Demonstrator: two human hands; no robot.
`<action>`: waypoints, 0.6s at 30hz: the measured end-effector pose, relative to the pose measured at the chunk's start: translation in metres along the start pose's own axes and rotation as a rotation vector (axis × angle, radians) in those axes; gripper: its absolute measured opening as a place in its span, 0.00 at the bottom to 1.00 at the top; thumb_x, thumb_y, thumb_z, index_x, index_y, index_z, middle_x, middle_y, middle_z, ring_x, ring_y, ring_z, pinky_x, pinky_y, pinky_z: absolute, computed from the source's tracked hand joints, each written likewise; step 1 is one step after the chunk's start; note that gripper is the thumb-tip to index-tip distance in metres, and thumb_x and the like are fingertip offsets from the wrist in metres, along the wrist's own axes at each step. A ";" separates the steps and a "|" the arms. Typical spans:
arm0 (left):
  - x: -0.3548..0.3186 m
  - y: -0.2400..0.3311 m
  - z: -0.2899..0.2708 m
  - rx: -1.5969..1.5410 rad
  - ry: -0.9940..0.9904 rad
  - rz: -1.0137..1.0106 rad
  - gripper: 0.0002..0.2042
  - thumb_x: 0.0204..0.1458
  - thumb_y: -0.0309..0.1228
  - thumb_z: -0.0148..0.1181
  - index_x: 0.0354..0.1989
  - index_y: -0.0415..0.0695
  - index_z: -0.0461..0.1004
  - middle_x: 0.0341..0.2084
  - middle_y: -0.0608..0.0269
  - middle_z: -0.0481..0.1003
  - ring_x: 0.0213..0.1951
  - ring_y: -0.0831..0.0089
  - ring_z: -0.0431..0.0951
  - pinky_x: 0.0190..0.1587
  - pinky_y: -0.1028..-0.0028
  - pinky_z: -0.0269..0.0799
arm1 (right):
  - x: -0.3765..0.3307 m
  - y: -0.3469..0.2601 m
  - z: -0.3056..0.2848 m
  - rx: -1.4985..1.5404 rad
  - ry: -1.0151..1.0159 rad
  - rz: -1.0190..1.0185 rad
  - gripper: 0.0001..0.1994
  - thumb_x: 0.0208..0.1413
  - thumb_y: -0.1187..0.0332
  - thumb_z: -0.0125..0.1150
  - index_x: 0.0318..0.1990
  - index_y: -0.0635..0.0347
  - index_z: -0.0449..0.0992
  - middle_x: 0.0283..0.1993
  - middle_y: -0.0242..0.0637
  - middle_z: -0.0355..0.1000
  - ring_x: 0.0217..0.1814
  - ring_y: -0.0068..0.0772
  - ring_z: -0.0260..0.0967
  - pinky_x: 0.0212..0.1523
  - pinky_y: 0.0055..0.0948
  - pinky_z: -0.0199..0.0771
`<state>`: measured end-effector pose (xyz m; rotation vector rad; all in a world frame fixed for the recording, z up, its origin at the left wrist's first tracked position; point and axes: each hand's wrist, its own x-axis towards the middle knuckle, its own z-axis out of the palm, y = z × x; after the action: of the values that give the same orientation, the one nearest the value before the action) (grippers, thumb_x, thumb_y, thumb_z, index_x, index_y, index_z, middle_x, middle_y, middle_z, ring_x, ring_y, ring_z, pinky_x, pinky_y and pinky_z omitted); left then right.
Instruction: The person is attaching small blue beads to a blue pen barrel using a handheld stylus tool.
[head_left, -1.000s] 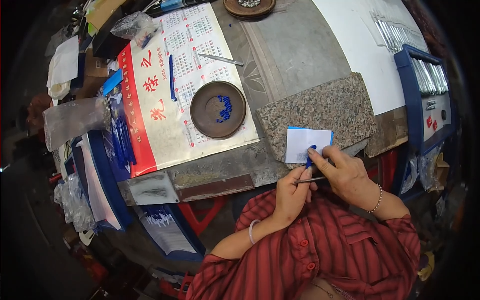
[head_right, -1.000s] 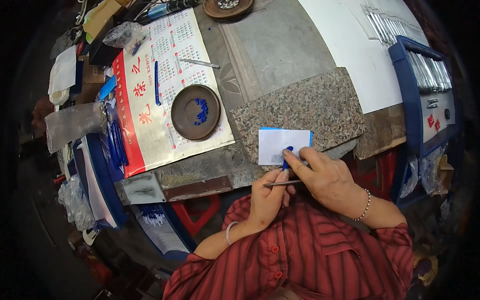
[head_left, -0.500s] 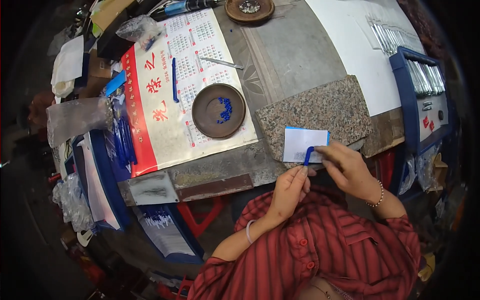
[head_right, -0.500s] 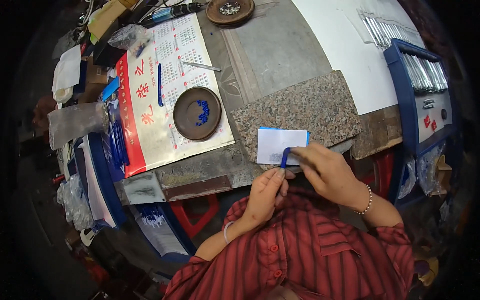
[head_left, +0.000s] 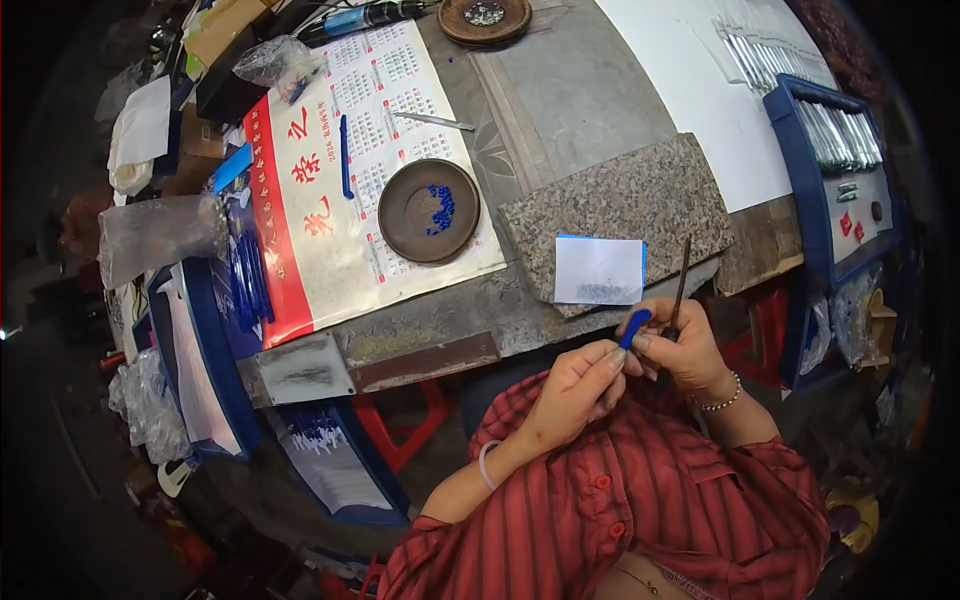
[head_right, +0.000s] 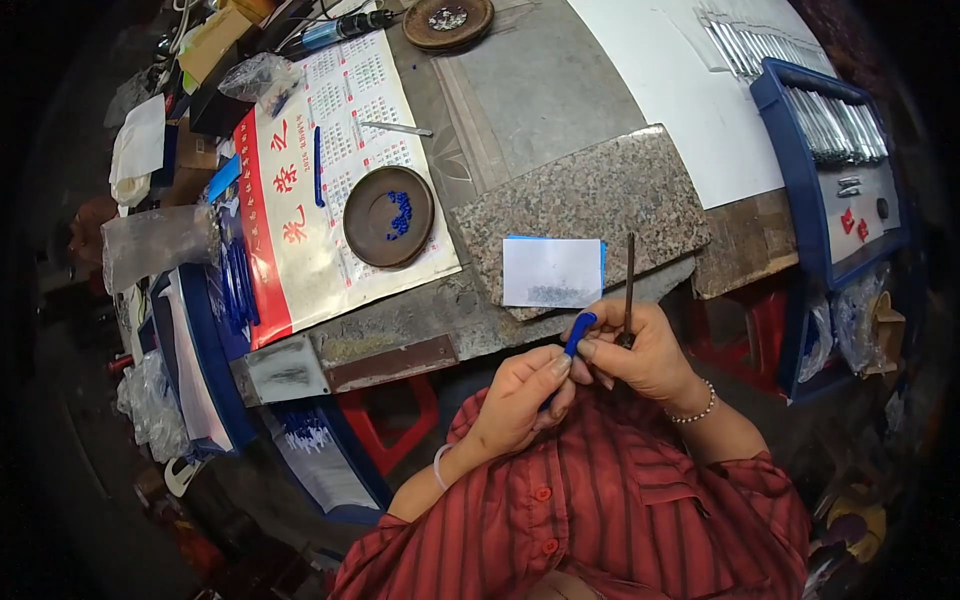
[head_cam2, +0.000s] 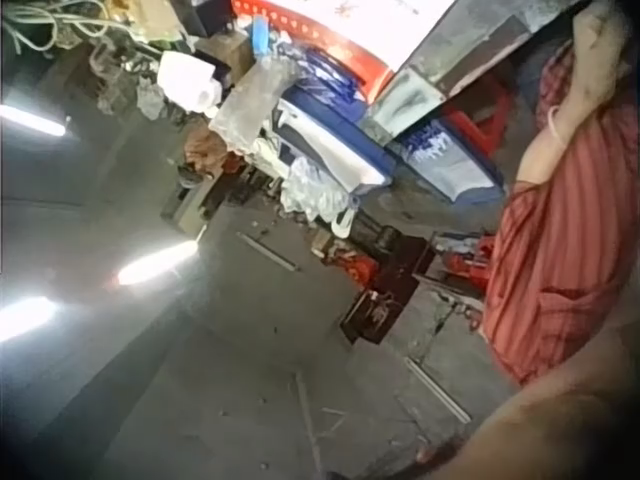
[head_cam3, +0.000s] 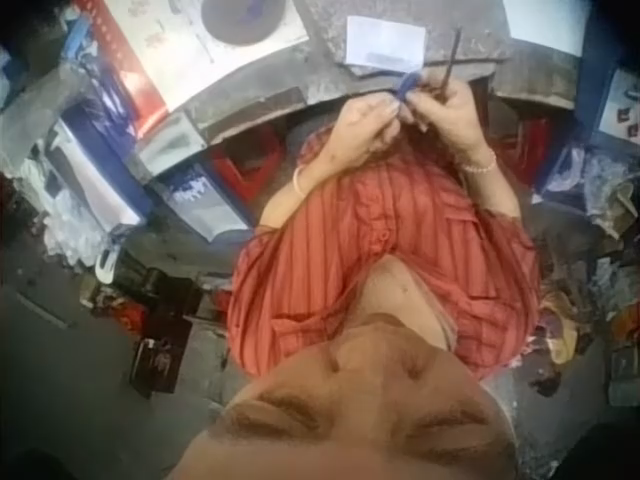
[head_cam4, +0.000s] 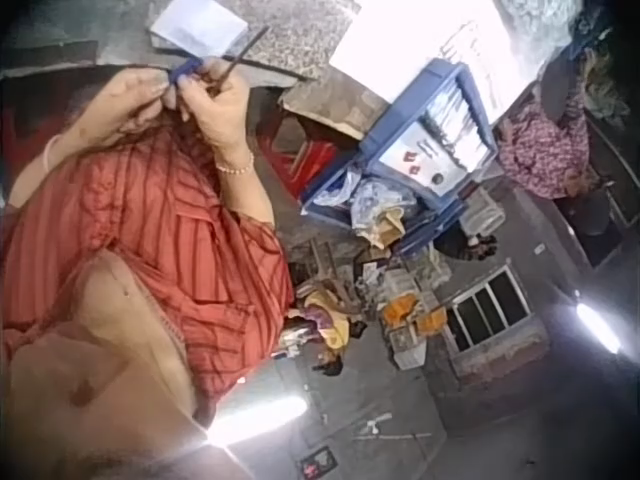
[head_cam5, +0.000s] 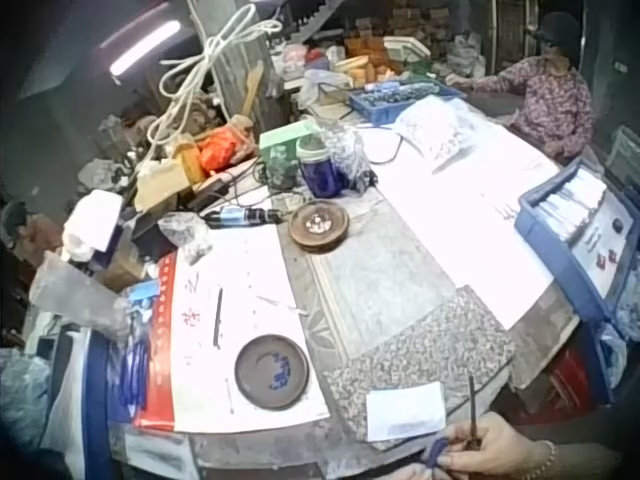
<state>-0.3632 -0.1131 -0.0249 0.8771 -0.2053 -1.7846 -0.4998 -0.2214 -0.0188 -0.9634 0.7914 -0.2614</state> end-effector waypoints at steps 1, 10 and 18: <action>-0.001 0.000 -0.001 -0.001 0.001 -0.001 0.13 0.60 0.34 0.42 0.34 0.37 0.68 0.13 0.69 0.63 0.12 0.87 0.54 0.15 0.86 0.49 | -0.001 -0.001 -0.001 -0.009 -0.022 -0.027 0.04 0.52 0.75 0.55 0.35 0.64 0.72 0.24 0.30 0.70 0.18 0.13 0.61 0.19 0.12 0.59; -0.001 0.000 -0.003 0.196 -0.084 -0.008 0.13 0.60 0.33 0.42 0.33 0.37 0.69 0.13 0.71 0.62 0.15 0.87 0.56 0.18 0.85 0.51 | -0.003 0.009 0.002 0.081 -0.043 -0.118 0.05 0.50 0.72 0.56 0.32 0.63 0.69 0.24 0.31 0.68 0.16 0.14 0.60 0.16 0.13 0.60; 0.011 -0.004 -0.001 0.424 0.241 0.213 0.12 0.60 0.32 0.42 0.35 0.37 0.71 0.13 0.74 0.63 0.16 0.88 0.59 0.19 0.84 0.55 | 0.013 0.002 0.000 -0.003 0.043 0.013 0.03 0.53 0.74 0.54 0.32 0.65 0.70 0.24 0.30 0.69 0.18 0.16 0.62 0.18 0.15 0.63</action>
<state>-0.3672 -0.1211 -0.0324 1.3104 -0.5121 -1.4433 -0.4912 -0.2273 -0.0270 -0.9577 0.8378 -0.2703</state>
